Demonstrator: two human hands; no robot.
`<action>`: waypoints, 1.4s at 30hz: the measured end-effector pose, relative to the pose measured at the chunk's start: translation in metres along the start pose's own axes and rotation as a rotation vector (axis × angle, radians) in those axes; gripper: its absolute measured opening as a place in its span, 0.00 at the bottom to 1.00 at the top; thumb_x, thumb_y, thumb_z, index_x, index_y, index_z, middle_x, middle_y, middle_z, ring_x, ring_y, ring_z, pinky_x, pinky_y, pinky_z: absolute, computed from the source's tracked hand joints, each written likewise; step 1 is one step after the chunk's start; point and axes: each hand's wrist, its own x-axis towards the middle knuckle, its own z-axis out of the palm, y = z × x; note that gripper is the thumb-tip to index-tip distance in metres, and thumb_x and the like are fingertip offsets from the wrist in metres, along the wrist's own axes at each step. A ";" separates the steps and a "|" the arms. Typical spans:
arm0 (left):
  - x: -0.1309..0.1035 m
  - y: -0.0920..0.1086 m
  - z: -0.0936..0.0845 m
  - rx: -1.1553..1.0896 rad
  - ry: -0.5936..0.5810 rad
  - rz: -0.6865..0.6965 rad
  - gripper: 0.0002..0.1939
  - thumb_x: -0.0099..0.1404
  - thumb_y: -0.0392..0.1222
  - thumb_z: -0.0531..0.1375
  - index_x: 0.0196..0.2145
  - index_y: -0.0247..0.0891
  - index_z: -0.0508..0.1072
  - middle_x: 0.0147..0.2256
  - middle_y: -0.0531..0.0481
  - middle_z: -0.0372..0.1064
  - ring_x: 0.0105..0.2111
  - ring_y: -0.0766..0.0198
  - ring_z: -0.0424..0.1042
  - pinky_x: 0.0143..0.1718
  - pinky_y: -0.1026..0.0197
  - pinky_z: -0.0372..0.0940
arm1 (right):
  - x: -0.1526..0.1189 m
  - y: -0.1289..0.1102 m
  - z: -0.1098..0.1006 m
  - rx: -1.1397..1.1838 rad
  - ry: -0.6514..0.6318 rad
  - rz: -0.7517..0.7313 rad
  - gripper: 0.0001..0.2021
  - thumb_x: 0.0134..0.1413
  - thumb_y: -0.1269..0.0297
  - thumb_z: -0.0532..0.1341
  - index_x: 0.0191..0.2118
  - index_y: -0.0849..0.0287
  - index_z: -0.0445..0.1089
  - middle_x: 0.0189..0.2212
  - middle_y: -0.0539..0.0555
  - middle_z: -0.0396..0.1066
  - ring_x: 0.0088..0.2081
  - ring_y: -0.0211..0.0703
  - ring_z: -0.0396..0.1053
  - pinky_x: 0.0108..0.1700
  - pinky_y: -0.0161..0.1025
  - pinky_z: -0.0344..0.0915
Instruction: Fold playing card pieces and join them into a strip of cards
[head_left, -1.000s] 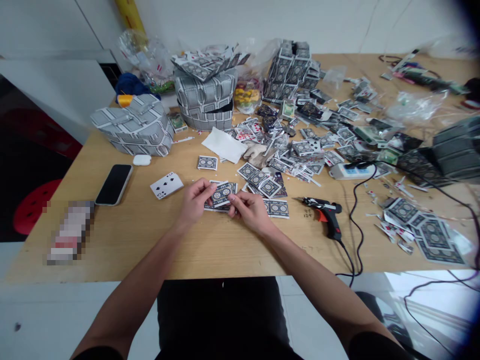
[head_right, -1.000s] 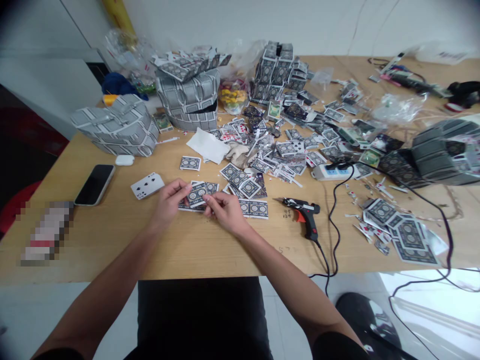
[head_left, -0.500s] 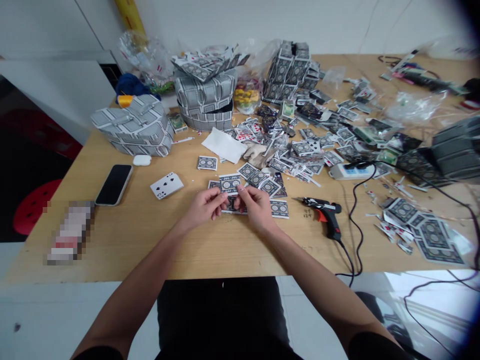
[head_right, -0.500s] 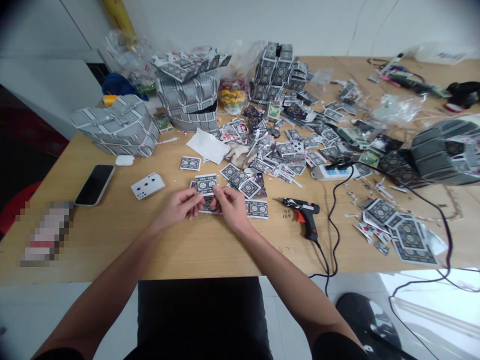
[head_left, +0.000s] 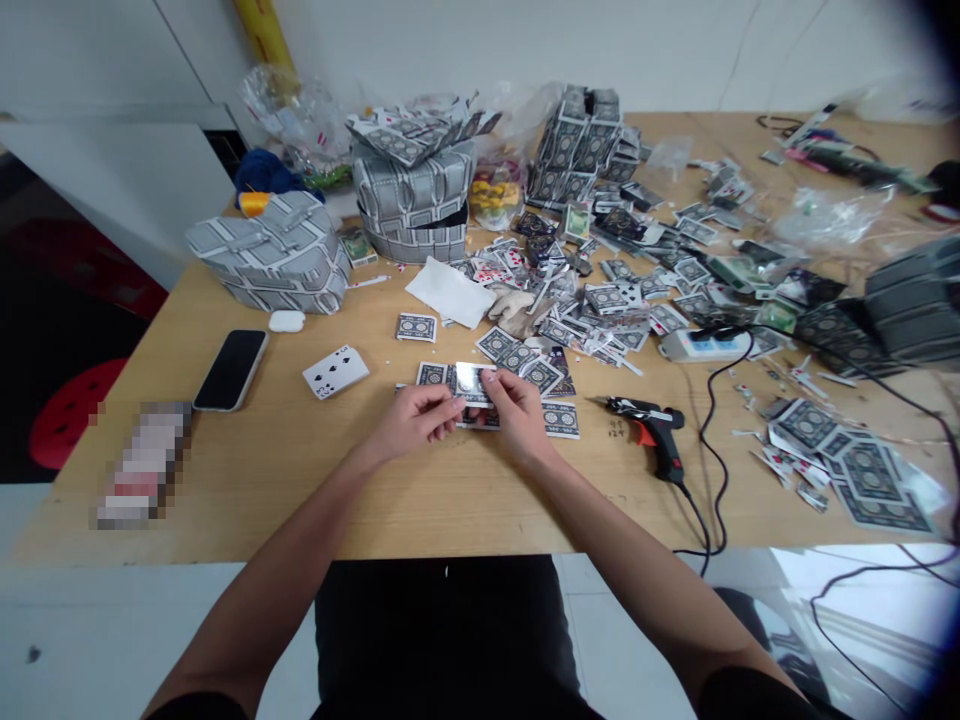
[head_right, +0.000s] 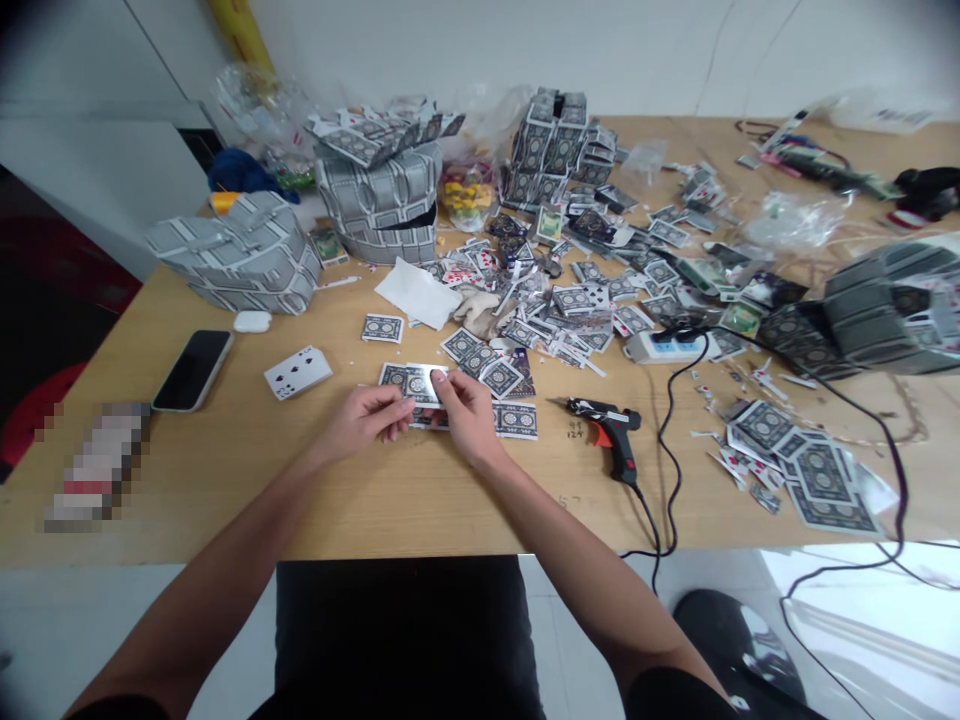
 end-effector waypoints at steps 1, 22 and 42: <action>0.000 -0.001 0.000 0.005 0.021 0.011 0.27 0.70 0.65 0.63 0.27 0.38 0.74 0.23 0.50 0.71 0.20 0.68 0.67 0.22 0.65 0.62 | 0.001 0.001 0.000 0.008 0.020 -0.004 0.27 0.57 0.31 0.68 0.28 0.53 0.71 0.20 0.49 0.72 0.22 0.43 0.67 0.24 0.41 0.69; 0.009 -0.015 -0.020 0.762 0.492 0.194 0.12 0.74 0.42 0.59 0.31 0.41 0.72 0.34 0.48 0.75 0.38 0.56 0.72 0.44 0.55 0.64 | 0.010 -0.001 -0.001 0.345 0.246 0.060 0.25 0.46 0.39 0.77 0.28 0.53 0.70 0.22 0.45 0.69 0.23 0.40 0.67 0.20 0.36 0.64; 0.002 -0.011 -0.020 0.875 0.058 0.246 0.28 0.57 0.52 0.76 0.53 0.46 0.77 0.53 0.45 0.74 0.56 0.45 0.71 0.60 0.41 0.64 | 0.011 0.001 -0.003 0.328 0.244 0.041 0.23 0.48 0.43 0.76 0.30 0.52 0.66 0.22 0.44 0.68 0.23 0.41 0.67 0.22 0.37 0.64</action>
